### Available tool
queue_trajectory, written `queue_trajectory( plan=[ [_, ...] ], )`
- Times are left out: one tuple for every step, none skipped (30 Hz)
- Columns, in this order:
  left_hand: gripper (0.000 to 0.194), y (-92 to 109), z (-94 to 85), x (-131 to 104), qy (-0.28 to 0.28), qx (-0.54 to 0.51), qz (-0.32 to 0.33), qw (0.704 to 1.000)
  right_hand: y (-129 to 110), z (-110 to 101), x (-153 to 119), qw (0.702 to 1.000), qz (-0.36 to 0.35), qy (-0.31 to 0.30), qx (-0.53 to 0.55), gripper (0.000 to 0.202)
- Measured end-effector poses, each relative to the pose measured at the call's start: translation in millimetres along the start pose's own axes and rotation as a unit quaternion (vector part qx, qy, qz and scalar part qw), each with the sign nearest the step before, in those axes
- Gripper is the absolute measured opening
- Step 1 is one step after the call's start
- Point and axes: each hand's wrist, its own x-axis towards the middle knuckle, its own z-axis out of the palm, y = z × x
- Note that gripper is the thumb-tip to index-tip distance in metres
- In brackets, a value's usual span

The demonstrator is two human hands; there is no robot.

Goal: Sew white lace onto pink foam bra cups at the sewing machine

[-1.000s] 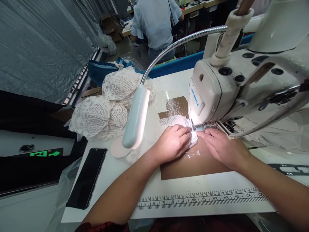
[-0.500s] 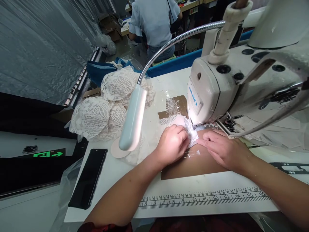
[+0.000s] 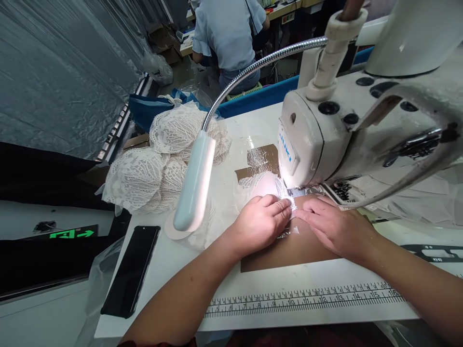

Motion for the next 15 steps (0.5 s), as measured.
queue_trajectory(
  plan=[
    [0.031, -0.2, -0.2, 0.5, 0.002, -0.002, -0.003, 1.0, -0.4, 0.2, 0.0, 1.0, 0.006, -0.005, -0.002, 0.037],
    [0.031, -0.6, -0.8, 1.1, 0.004, -0.004, -0.007, 1.0, -0.7, 0.6, 0.0, 1.0, 0.016, -0.012, -0.005, 0.039],
    [0.031, -1.0, -1.5, 1.6, 0.004, -0.004, -0.011, 1.0, -1.1, 1.0, 0.1, 0.999, 0.029, -0.022, -0.01, 0.04],
    [0.032, -1.5, -2.4, 2.2, 0.004, -0.005, -0.015, 1.0, -1.4, 1.5, 0.2, 0.998, 0.046, -0.032, -0.016, 0.041],
    [0.033, -2.1, -3.3, 2.7, 0.002, -0.005, -0.02, 1.0, -1.7, 1.9, 0.6, 0.997, 0.061, -0.041, -0.022, 0.042],
    [0.034, -2.8, -4.2, 3.3, 0.002, -0.007, -0.024, 1.0, -2.1, 2.2, 1.1, 0.996, 0.073, -0.049, -0.027, 0.043],
    [0.035, -3.6, -4.9, 3.9, 0.001, -0.008, -0.029, 1.0, -2.5, 2.4, 1.8, 0.995, 0.083, -0.054, -0.03, 0.043],
    [0.035, -4.6, -5.4, 4.4, 0.002, -0.01, -0.035, 0.999, -2.8, 2.4, 2.6, 0.994, 0.09, -0.057, -0.033, 0.043],
    [0.035, -5.7, -5.7, 4.9, 0.005, -0.011, -0.041, 0.999, -3.2, 2.4, 3.3, 0.993, 0.095, -0.058, -0.035, 0.043],
    [0.035, -6.9, -5.7, 5.3, 0.009, -0.012, -0.048, 0.999, -3.4, 2.4, 4.0, 0.993, 0.097, -0.057, -0.037, 0.043],
    [0.034, -8.2, -5.5, 5.8, 0.012, -0.012, -0.056, 0.998, -3.5, 2.4, 4.4, 0.993, 0.096, -0.052, -0.039, 0.043],
    [0.035, -9.5, -5.3, 6.2, 0.015, -0.012, -0.064, 0.998, -3.4, 2.6, 4.6, 0.994, 0.09, -0.045, -0.042, 0.043],
    [0.035, -10.9, -5.0, 6.7, 0.016, -0.013, -0.073, 0.997, -3.0, 3.0, 4.4, 0.995, 0.079, -0.039, -0.044, 0.042],
    [0.035, -12.2, -4.7, 7.2, 0.017, -0.013, -0.081, 0.996, -2.5, 3.6, 4.0, 0.996, 0.067, -0.029, -0.046, 0.042],
    [0.034, -13.4, -4.4, 7.7, 0.018, -0.013, -0.089, 0.996, -1.8, 4.2, 3.5, 0.997, 0.055, -0.019, -0.046, 0.042]
  ],
)
